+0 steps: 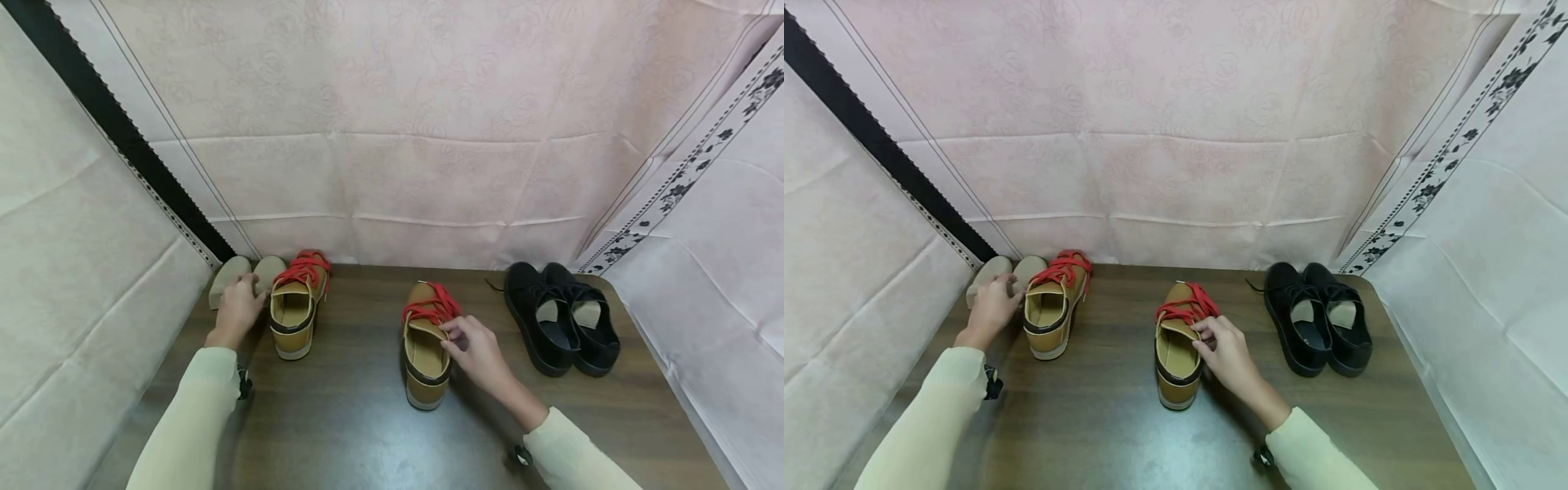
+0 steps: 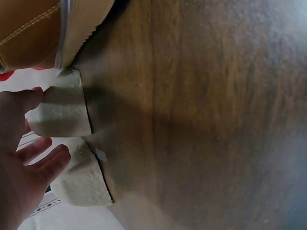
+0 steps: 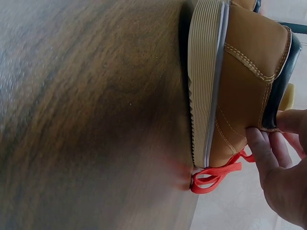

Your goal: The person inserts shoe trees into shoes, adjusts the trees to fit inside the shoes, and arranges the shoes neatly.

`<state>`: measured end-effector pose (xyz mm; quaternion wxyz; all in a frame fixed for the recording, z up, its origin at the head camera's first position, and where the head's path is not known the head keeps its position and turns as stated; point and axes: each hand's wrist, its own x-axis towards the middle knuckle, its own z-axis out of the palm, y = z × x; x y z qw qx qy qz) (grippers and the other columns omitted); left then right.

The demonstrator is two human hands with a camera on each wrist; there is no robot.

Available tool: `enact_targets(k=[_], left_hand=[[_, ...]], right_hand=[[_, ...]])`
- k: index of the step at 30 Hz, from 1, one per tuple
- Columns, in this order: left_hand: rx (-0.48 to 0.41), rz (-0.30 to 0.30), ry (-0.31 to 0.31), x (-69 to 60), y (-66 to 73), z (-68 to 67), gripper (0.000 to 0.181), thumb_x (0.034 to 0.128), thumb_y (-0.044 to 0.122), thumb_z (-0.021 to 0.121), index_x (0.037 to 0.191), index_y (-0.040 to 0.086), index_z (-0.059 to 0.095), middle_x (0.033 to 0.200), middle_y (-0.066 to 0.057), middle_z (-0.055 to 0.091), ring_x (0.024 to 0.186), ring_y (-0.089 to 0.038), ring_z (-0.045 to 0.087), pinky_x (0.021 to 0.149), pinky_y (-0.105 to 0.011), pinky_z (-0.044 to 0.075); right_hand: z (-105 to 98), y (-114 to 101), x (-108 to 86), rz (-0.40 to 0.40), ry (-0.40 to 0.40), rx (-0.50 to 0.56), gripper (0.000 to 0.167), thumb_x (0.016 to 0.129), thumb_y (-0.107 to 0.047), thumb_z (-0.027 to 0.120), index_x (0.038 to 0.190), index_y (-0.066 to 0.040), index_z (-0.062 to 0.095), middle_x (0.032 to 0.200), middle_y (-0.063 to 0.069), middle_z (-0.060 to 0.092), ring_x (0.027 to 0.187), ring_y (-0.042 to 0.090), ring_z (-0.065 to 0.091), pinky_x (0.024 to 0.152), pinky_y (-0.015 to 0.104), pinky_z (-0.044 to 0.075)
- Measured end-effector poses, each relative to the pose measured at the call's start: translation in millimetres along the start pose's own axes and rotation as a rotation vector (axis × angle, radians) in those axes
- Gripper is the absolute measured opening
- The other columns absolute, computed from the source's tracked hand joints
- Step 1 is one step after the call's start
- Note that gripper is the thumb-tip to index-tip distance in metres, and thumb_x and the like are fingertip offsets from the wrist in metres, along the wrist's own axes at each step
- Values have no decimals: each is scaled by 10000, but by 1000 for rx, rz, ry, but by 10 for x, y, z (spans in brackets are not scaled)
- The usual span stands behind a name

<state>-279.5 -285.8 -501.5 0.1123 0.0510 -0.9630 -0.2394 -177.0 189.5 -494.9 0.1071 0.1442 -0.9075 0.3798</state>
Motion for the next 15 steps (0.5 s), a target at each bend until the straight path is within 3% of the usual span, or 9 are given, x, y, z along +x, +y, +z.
enact_targets(k=[9, 15], left_hand=[[-45, -38, 44, -15, -16, 63, 413, 977, 174, 681, 1309, -49, 580, 1298, -362, 520, 1162, -567, 537, 946, -658, 469], [-89, -54, 85, -25, -44, 115, 407, 963, 169, 701, 1302, -35, 602, 1328, -409, 503, 1231, -575, 491, 997, -673, 442]], right_hand=[[-13, -17, -2, -6, 1, -1, 254, 846, -65, 849, 1057, -151, 737, 920, 1, 622, 834, 107, 626, 720, 255, 590], [-15, -30, -9, 3, -8, -1, 264, 839, -59, 854, 1058, -151, 736, 928, 4, 625, 839, 115, 626, 724, 265, 595]])
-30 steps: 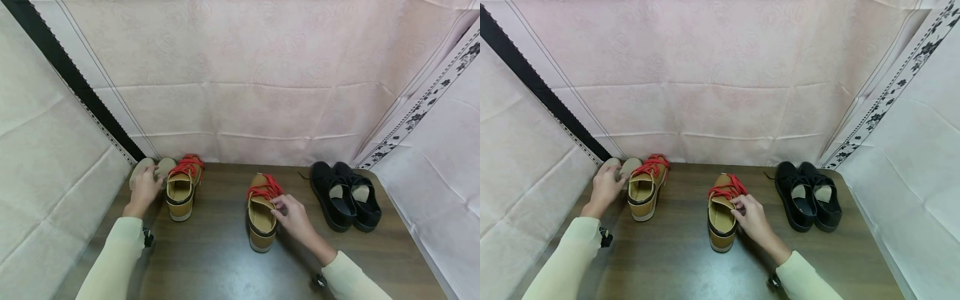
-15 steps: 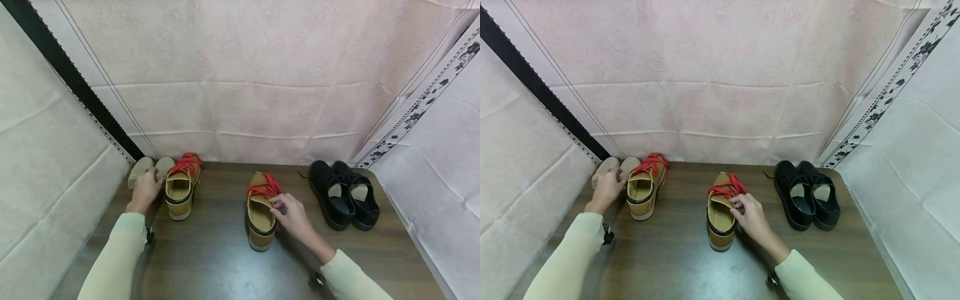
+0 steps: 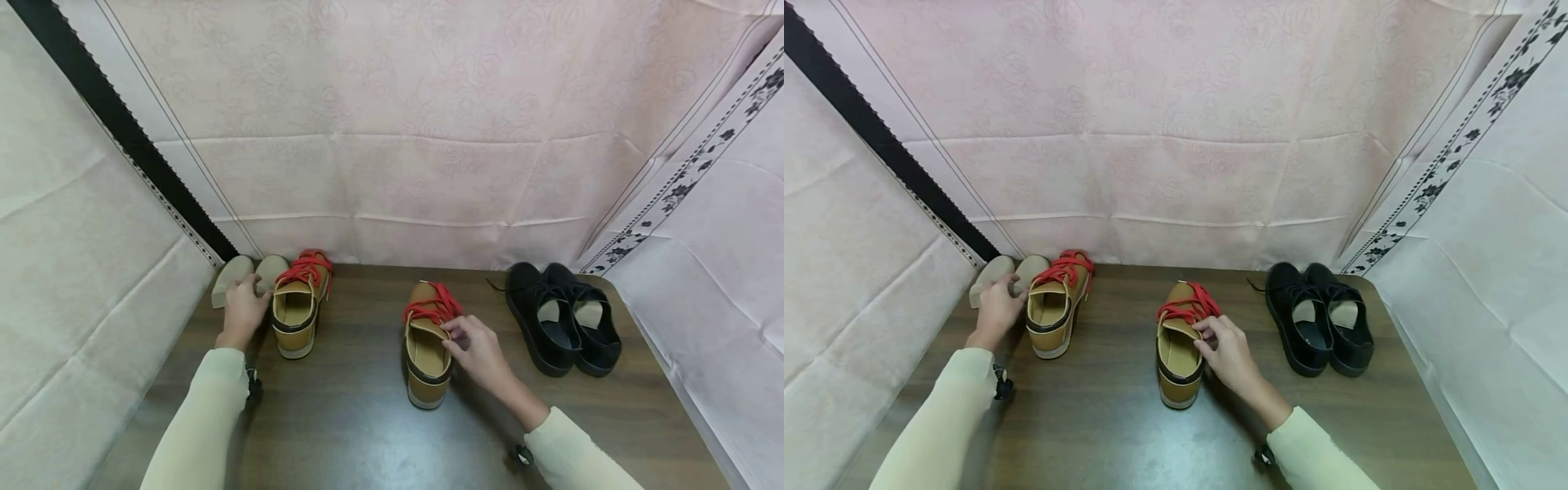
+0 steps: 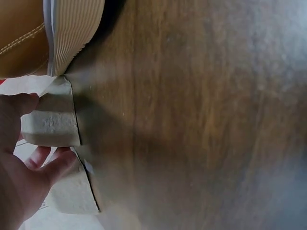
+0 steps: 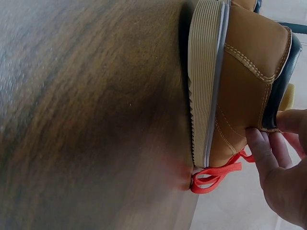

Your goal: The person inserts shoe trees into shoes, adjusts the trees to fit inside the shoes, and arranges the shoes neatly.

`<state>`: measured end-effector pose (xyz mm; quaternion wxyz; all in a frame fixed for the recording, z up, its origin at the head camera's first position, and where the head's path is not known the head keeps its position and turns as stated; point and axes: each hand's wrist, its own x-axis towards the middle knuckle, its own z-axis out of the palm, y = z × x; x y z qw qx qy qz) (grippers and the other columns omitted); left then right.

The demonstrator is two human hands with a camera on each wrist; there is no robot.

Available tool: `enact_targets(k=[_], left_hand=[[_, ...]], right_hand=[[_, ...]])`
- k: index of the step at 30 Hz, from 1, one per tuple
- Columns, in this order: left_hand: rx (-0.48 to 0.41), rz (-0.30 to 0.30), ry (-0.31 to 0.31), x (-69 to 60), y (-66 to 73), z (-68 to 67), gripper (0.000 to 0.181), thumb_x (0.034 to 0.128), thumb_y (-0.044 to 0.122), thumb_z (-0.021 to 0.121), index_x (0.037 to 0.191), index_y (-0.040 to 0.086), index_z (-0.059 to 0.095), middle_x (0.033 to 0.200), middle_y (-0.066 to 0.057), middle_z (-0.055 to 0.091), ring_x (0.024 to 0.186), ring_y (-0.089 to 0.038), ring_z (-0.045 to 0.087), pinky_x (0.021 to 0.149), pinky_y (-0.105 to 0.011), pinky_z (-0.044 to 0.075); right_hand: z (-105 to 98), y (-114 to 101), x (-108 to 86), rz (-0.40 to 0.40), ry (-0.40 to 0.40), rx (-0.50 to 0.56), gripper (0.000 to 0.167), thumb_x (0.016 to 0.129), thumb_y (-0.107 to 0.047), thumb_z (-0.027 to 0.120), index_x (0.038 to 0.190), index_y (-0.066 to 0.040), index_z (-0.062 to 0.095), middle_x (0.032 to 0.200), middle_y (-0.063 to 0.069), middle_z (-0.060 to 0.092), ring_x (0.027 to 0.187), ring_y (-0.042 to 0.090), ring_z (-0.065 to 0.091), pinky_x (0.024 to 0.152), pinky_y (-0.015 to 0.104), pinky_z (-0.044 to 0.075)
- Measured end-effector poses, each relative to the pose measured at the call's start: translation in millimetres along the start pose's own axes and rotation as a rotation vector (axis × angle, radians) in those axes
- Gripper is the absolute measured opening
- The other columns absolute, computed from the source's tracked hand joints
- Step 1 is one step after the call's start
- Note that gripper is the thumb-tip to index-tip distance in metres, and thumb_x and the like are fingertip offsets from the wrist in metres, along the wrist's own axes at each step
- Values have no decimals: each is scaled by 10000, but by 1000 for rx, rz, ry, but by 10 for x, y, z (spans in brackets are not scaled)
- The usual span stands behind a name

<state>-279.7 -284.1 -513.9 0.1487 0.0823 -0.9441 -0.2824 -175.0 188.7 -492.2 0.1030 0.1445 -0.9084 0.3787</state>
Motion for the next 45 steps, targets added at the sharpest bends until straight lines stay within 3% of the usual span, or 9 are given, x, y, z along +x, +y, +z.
enact_targets(k=[11, 22, 31, 45], left_hand=[[-43, -56, 22, -13, 2, 48, 451, 937, 149, 724, 1341, -5, 594, 1369, -414, 491, 1298, -594, 453, 1062, -681, 405], [-48, -63, 52, -53, -13, 46, 445, 927, 152, 731, 1334, 12, 615, 1319, -394, 492, 1195, -602, 511, 1020, -681, 430], [-32, -42, 44, -65, 69, -74, 486, 928, 153, 708, 1374, -2, 592, 1345, -414, 452, 1183, -593, 501, 988, -684, 442], [-34, -20, 123, -114, 164, -281, 491, 900, 123, 687, 1365, -14, 605, 1304, -385, 421, 1121, -580, 515, 971, -671, 452]], right_hand=[[-10, 0, -6, 7, -4, 5, 274, 839, -72, 857, 1068, -166, 738, 923, -7, 621, 842, 111, 616, 738, 294, 596], [17, 39, -22, -23, 1, 16, 287, 847, -67, 848, 1086, -169, 727, 932, -6, 626, 844, 104, 633, 726, 262, 594], [21, 47, -28, -37, 11, 9, 295, 849, -64, 847, 1095, -175, 728, 938, -10, 628, 843, 102, 640, 717, 263, 594], [44, 78, -30, -55, 27, 11, 325, 850, -64, 846, 1133, -180, 738, 957, -8, 629, 856, 107, 646, 723, 263, 595]])
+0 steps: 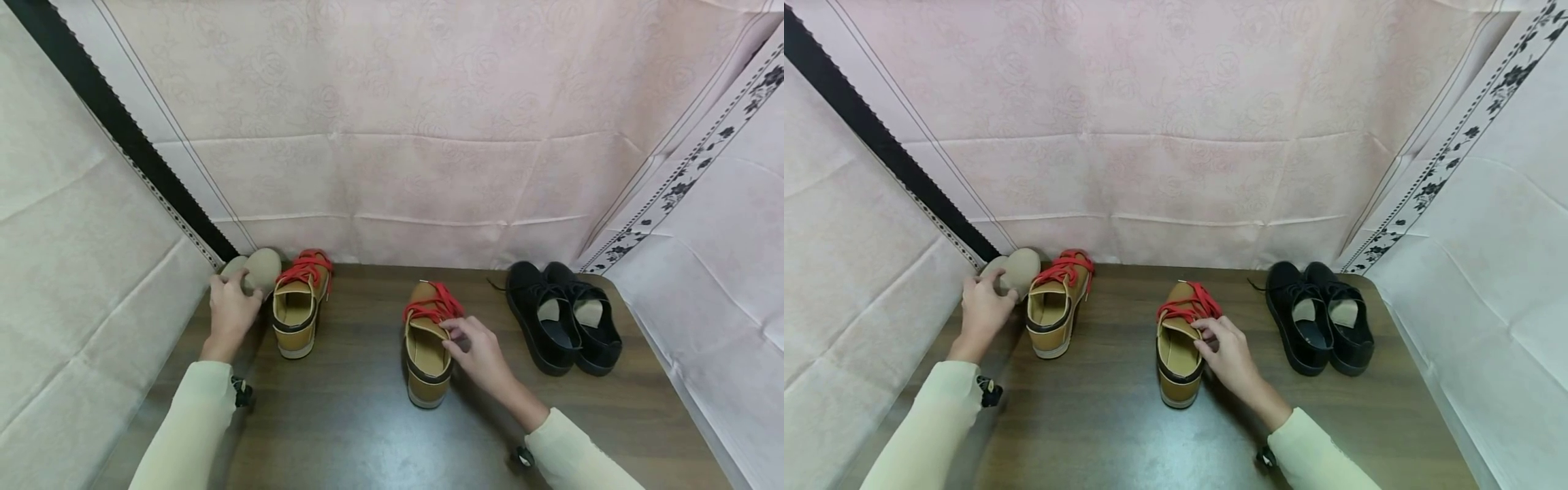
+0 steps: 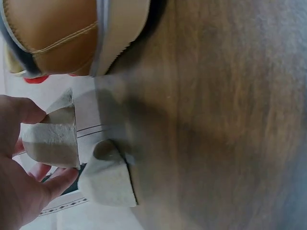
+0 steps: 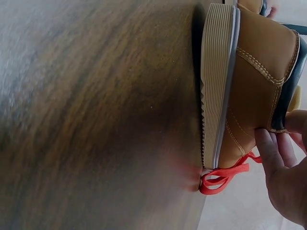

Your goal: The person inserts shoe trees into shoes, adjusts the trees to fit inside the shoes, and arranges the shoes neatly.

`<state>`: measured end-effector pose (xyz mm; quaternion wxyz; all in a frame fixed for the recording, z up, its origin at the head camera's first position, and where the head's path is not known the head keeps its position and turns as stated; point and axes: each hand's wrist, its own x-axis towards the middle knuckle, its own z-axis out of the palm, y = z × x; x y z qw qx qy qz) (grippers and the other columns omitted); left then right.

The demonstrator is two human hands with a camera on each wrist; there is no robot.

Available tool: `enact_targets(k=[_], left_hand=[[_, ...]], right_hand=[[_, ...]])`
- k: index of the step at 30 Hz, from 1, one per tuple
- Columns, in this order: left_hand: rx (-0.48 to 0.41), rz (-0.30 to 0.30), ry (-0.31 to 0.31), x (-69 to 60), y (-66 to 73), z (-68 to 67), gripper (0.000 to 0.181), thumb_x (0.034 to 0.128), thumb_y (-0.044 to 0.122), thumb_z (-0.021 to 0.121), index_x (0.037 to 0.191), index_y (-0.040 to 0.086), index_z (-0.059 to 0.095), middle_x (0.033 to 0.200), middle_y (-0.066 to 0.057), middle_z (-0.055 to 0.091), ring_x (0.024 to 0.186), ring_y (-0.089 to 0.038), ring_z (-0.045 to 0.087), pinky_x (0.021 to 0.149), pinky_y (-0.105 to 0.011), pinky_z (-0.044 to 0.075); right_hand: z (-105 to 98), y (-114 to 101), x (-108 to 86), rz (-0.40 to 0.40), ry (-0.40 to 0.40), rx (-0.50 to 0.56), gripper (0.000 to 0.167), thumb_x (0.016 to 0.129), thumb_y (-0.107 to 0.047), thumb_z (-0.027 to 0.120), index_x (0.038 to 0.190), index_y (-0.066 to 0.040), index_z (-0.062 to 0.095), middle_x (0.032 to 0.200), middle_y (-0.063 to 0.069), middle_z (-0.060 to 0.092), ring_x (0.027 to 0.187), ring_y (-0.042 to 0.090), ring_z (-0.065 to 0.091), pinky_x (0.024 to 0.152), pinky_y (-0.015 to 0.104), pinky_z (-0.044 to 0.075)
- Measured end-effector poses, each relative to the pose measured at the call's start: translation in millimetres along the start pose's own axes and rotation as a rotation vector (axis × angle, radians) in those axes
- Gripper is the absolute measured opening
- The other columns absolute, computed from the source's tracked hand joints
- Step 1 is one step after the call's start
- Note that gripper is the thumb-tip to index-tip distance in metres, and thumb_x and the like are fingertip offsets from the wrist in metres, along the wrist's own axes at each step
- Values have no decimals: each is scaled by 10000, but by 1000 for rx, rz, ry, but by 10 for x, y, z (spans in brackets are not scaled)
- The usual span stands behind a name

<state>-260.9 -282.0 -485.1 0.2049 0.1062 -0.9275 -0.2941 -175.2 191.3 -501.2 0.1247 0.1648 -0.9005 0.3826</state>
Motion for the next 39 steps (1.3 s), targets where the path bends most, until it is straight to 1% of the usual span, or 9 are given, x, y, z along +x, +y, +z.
enact_targets(k=[4, 12, 17, 22, 26, 31, 35, 39], left_hand=[[-13, 9, 26, -16, 40, -83, 490, 906, 124, 680, 1373, -1, 600, 1290, -369, 421, 1111, -570, 523, 958, -673, 458], [-47, 93, 126, -50, 144, -202, 484, 872, 70, 692, 1343, -17, 627, 1180, -342, 440, 1061, -495, 494, 918, -650, 464], [-57, 123, 152, -79, 213, -267, 473, 880, 73, 691, 1338, -28, 633, 1152, -338, 438, 1041, -476, 485, 908, -630, 469], [-69, 148, 169, -136, 313, -343, 461, 872, 71, 699, 1320, -22, 644, 1163, -346, 444, 1043, -498, 501, 903, -640, 468], [-72, 181, 166, -205, 424, -402, 458, 871, 73, 703, 1317, -13, 645, 1184, -356, 452, 1053, -517, 513, 876, -664, 470], [-87, 235, 151, -285, 557, -451, 441, 871, 70, 714, 1301, 3, 645, 1192, -357, 461, 1037, -532, 533, 849, -686, 474], [-92, 254, 125, -336, 655, -482, 437, 878, 78, 718, 1305, 14, 649, 1206, -348, 458, 1041, -537, 538, 848, -686, 481], [-91, 257, 99, -382, 727, -507, 448, 885, 88, 719, 1323, 25, 653, 1217, -330, 458, 1034, -528, 540, 847, -678, 482]], right_hand=[[1, 1, -1, 15, -6, 2, 321, 860, -74, 840, 1144, -188, 742, 954, -17, 618, 859, 102, 641, 722, 247, 592], [-2, 1, 3, 18, 6, 17, 321, 844, -66, 852, 1125, -186, 755, 935, -18, 631, 847, 106, 647, 724, 280, 595], [-5, -4, 13, 33, -8, 20, 319, 848, -68, 849, 1129, -188, 756, 939, -16, 630, 852, 104, 647, 737, 286, 602], [-16, -19, 18, 54, -29, 21, 300, 865, -86, 837, 1134, -188, 750, 950, -18, 624, 855, 97, 640, 744, 264, 599], [-16, -18, 14, 64, -33, 19, 294, 869, -92, 835, 1130, -197, 750, 947, -28, 620, 851, 90, 631, 746, 259, 595], [-15, -15, 8, 46, -13, 17, 304, 853, -77, 847, 1120, -191, 756, 932, -24, 625, 844, 98, 631, 736, 268, 595], [-8, -2, 6, 31, 3, 24, 315, 840, -66, 855, 1115, -187, 758, 927, -17, 630, 838, 102, 633, 729, 265, 597], [0, 8, 8, 26, 5, 26, 317, 842, -66, 854, 1119, -187, 757, 932, -15, 634, 845, 102, 636, 732, 262, 598]])
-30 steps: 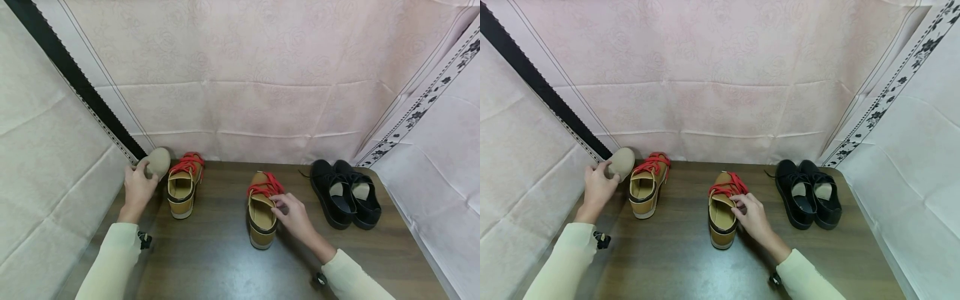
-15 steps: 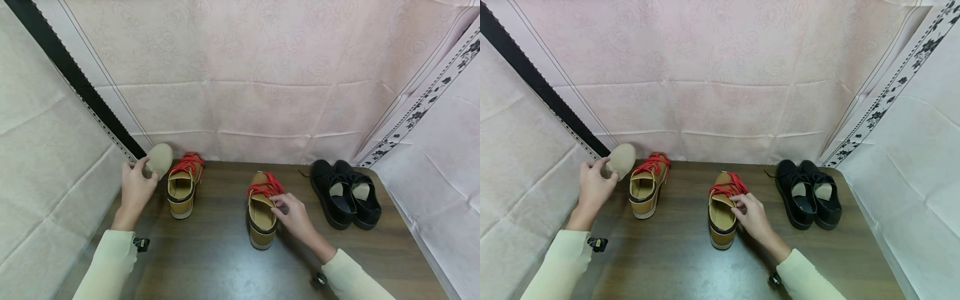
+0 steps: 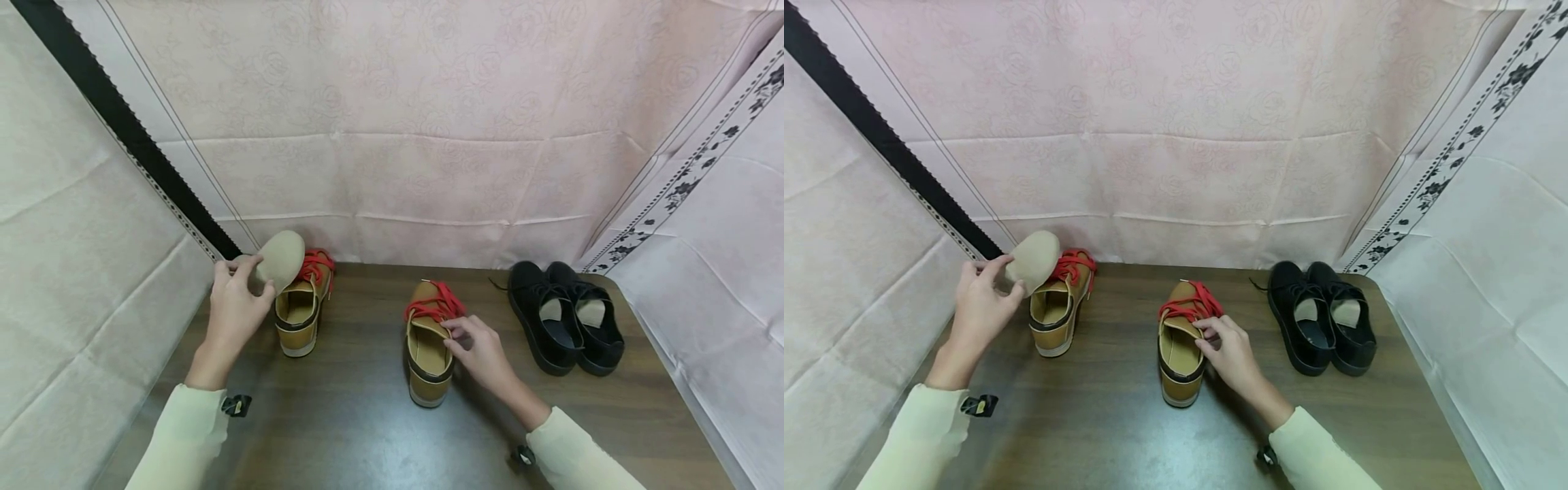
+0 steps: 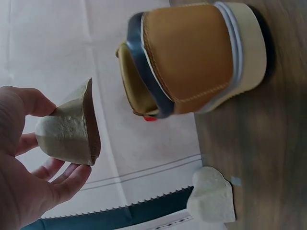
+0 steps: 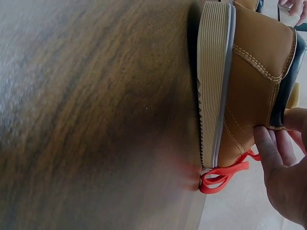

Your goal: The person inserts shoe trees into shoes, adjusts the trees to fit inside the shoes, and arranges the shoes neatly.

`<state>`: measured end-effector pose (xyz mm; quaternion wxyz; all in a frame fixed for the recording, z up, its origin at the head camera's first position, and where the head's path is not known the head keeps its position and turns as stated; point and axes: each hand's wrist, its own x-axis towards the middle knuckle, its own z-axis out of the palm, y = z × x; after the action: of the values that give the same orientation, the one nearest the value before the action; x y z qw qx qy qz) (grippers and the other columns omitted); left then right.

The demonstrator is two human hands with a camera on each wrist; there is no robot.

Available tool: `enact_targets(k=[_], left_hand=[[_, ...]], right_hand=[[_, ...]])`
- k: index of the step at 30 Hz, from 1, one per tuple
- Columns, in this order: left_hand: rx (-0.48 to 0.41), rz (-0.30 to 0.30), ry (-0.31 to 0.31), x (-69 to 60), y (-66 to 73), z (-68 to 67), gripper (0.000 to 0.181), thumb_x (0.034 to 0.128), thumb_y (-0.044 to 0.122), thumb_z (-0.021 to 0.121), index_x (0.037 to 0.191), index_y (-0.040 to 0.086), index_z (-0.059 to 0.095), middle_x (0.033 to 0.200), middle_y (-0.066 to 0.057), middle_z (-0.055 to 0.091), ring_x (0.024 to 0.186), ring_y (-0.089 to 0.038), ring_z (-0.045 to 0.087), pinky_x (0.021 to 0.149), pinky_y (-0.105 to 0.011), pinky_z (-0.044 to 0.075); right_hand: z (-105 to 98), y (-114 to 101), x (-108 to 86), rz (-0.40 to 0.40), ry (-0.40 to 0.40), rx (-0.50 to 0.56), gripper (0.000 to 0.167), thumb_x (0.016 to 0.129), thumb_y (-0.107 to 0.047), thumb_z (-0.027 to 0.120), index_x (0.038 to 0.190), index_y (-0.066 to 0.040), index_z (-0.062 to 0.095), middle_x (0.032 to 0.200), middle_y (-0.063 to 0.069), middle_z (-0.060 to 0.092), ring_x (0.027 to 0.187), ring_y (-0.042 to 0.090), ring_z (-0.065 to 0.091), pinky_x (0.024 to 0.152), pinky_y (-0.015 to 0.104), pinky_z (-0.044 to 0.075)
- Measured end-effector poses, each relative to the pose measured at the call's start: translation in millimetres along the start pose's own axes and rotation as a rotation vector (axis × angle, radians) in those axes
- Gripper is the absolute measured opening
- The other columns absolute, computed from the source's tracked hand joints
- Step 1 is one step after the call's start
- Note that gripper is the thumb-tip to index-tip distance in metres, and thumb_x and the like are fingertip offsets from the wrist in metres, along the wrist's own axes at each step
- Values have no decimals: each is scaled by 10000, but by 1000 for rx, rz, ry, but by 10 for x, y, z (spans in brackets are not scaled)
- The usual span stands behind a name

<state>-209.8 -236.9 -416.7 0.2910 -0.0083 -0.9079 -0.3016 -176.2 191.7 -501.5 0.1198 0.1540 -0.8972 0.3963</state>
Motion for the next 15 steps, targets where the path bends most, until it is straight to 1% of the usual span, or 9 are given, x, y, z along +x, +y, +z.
enact_targets(k=[3, 6, 9, 12, 15], left_hand=[[-7, 17, -7, -24, 54, -8, 452, 878, 85, 722, 1321, 24, 657, 1192, -310, 464, 1000, -503, 541, 831, -659, 478], [-17, 62, 4, -45, 105, -10, 445, 853, 70, 739, 1288, 6, 672, 1139, -300, 478, 966, -489, 532, 839, -637, 455], [-19, 106, 16, -65, 162, -8, 435, 826, 56, 759, 1250, -12, 684, 1096, -300, 492, 967, -478, 517, 840, -612, 435], [-16, 121, -1, -96, 233, -7, 431, 825, 51, 757, 1245, -9, 682, 1086, -286, 492, 964, -433, 512, 804, -572, 455], [-11, 121, -39, -139, 304, -8, 433, 836, 45, 745, 1261, -3, 675, 1104, -277, 488, 917, -387, 524, 725, -518, 487]], right_hand=[[0, -3, 1, 2, -4, -1, 316, 844, -64, 851, 1119, -187, 756, 933, -16, 632, 851, 99, 633, 735, 264, 597], [-2, -11, 2, 1, -5, 2, 317, 841, -64, 854, 1117, -185, 756, 933, -13, 634, 852, 102, 634, 732, 271, 598], [-4, -14, 2, -3, -5, 1, 321, 837, -64, 857, 1117, -183, 757, 930, -13, 634, 853, 106, 636, 730, 271, 597], [-7, -12, 3, -6, -3, -2, 320, 835, -65, 859, 1115, -184, 758, 924, -17, 633, 850, 104, 636, 730, 272, 595], [-5, -7, 5, -11, -1, -6, 321, 834, -62, 859, 1114, -184, 759, 917, -22, 630, 849, 105, 636, 731, 272, 593]])
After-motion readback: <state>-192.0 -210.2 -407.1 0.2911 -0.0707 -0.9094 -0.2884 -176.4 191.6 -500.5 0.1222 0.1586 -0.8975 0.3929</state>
